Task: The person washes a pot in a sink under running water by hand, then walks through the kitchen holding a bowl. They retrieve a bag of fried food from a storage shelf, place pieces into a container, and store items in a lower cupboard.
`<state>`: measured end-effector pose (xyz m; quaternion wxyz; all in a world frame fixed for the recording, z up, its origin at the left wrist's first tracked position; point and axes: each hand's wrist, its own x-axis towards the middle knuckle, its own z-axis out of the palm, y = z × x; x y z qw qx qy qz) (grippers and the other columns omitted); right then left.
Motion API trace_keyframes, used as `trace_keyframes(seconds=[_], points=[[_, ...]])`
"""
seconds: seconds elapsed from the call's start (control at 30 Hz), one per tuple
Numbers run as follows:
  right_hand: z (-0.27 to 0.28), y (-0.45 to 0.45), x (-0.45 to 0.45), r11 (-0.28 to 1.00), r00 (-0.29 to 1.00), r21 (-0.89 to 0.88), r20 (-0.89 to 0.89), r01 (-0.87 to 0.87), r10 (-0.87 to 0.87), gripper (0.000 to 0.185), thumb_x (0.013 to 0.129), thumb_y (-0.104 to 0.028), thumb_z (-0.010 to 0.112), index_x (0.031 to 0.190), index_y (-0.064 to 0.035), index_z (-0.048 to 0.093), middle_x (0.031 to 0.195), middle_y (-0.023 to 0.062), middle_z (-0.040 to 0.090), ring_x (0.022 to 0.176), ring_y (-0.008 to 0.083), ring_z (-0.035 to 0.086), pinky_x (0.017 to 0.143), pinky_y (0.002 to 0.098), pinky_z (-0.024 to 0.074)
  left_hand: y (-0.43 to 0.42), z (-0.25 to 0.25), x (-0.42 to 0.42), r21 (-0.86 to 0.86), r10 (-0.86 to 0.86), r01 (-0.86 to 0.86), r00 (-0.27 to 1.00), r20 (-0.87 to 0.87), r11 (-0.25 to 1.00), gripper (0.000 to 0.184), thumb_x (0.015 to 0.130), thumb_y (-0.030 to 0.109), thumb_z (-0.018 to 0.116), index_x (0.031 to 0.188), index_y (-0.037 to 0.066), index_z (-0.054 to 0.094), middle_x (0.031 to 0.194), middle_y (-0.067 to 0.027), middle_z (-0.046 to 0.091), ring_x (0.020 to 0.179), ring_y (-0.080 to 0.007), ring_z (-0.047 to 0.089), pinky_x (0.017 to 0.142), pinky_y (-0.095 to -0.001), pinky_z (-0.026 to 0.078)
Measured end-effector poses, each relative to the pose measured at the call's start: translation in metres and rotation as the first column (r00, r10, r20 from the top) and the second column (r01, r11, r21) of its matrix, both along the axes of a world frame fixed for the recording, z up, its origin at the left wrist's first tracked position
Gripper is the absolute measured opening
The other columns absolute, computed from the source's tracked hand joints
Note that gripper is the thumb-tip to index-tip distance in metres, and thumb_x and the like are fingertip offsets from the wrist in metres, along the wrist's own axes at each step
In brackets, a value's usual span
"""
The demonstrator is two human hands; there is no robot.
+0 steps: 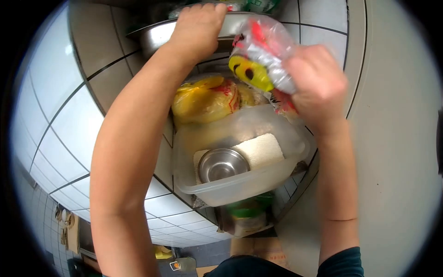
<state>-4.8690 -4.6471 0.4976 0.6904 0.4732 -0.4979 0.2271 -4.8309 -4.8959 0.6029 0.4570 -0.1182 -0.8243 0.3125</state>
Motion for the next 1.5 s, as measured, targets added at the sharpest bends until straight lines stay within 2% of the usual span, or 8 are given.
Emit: trace_keyframes(seconds=[0.47,0.7,0.8,1.0,1.2,1.3,1.37,1.5], points=[[-0.032,-0.035,0.045,0.937,0.979,0.342,-0.152,-0.073,0.132,0.017,0.059,-0.022,0.063,0.062,-0.0162,0.048,0.067,-0.0017,0.042,0.065,0.0132,0.050,0.048,0.0251,0.0394,-0.002,0.003,-0.011,0.074,0.075,-0.068,0.994,-0.085,0.995,0.055,0.062,0.007,0.082,0.111,0.002,0.057,0.103,-0.0187,0.067,0.102,-0.0389,0.064,0.090,-0.0457,0.051],[-0.001,-0.120,0.008,0.956,0.899,0.216,-0.348,-0.198,0.265,0.017,0.059,-0.021,0.062,0.063,-0.0152,0.047,0.071,-0.0003,0.045,0.067,0.0149,0.051,0.049,0.0271,0.0410,0.014,0.011,0.000,0.114,0.063,-0.057,0.997,-0.050,0.992,0.050,0.064,0.003,0.078,0.109,0.003,0.057,0.105,-0.0176,0.066,0.104,-0.0374,0.063,0.091,-0.0466,0.049],[-0.008,-0.168,-0.040,0.911,0.954,0.353,-0.126,-0.213,0.272,0.017,0.077,-0.018,0.063,0.091,-0.0109,0.067,0.098,0.0061,0.061,0.097,0.0255,0.060,0.081,0.0373,0.0539,0.011,0.002,-0.003,0.088,0.043,-0.037,0.997,-0.065,0.995,0.045,0.066,0.001,0.073,0.108,0.005,0.057,0.105,-0.0161,0.066,0.105,-0.0359,0.062,0.092,-0.0454,0.047],[-0.008,-0.139,-0.033,0.846,0.990,0.522,-0.012,-0.112,0.139,0.045,0.072,-0.014,0.072,0.117,-0.0113,0.067,0.126,0.0120,0.059,0.116,0.0348,0.056,0.104,0.0455,0.0461,-0.003,-0.012,-0.011,0.032,0.019,-0.015,0.994,-0.110,0.999,0.053,0.063,0.005,0.080,0.109,0.005,0.054,0.104,-0.0154,0.064,0.104,-0.0366,0.061,0.088,-0.0464,0.047],[-0.027,-0.090,-0.057,0.927,0.962,0.262,0.016,-0.268,0.274,0.043,0.071,-0.021,0.076,0.111,-0.0097,0.064,0.112,0.0104,0.063,0.107,0.0308,0.062,0.095,0.0472,0.0488,-0.003,-0.040,-0.015,0.045,0.008,-0.001,0.987,-0.162,0.999,0.041,0.071,0.000,0.066,0.111,0.004,0.056,0.104,-0.0167,0.064,0.101,-0.0371,0.062,0.085,-0.0475,0.047],[-0.025,-0.064,-0.063,0.898,0.813,0.308,0.575,-0.314,0.087,0.024,0.077,-0.017,0.073,0.097,-0.0079,0.064,0.090,0.0111,0.065,0.088,0.0325,0.066,0.081,0.0456,0.0530,-0.013,-0.039,-0.022,0.071,-0.019,0.029,0.991,-0.134,0.997,0.039,0.071,-0.002,0.065,0.108,0.005,0.055,0.102,-0.0165,0.064,0.100,-0.0373,0.062,0.085,-0.0482,0.047],[-0.031,-0.046,-0.110,0.761,0.430,0.062,0.853,-0.646,0.296,0.016,0.079,-0.017,0.071,0.089,-0.0055,0.065,0.083,0.0145,0.066,0.082,0.0357,0.067,0.075,0.0457,0.0541,-0.010,-0.040,-0.019,0.020,-0.030,0.033,0.989,-0.144,0.999,0.037,0.071,-0.004,0.064,0.105,0.006,0.055,0.099,-0.0159,0.065,0.099,-0.0375,0.062,0.084,-0.0480,0.048],[-0.041,-0.087,-0.164,0.865,0.466,0.388,0.858,-0.318,-0.214,0.025,0.077,-0.020,0.073,0.091,-0.0005,0.067,0.086,0.0168,0.069,0.081,0.0310,0.070,0.073,0.0422,0.0552,-0.010,-0.044,-0.011,0.280,-0.133,0.119,0.991,0.030,0.953,0.046,0.080,0.012,0.067,0.123,0.003,0.055,0.113,-0.0180,0.064,0.109,-0.0353,0.060,0.096,-0.0467,0.045]])
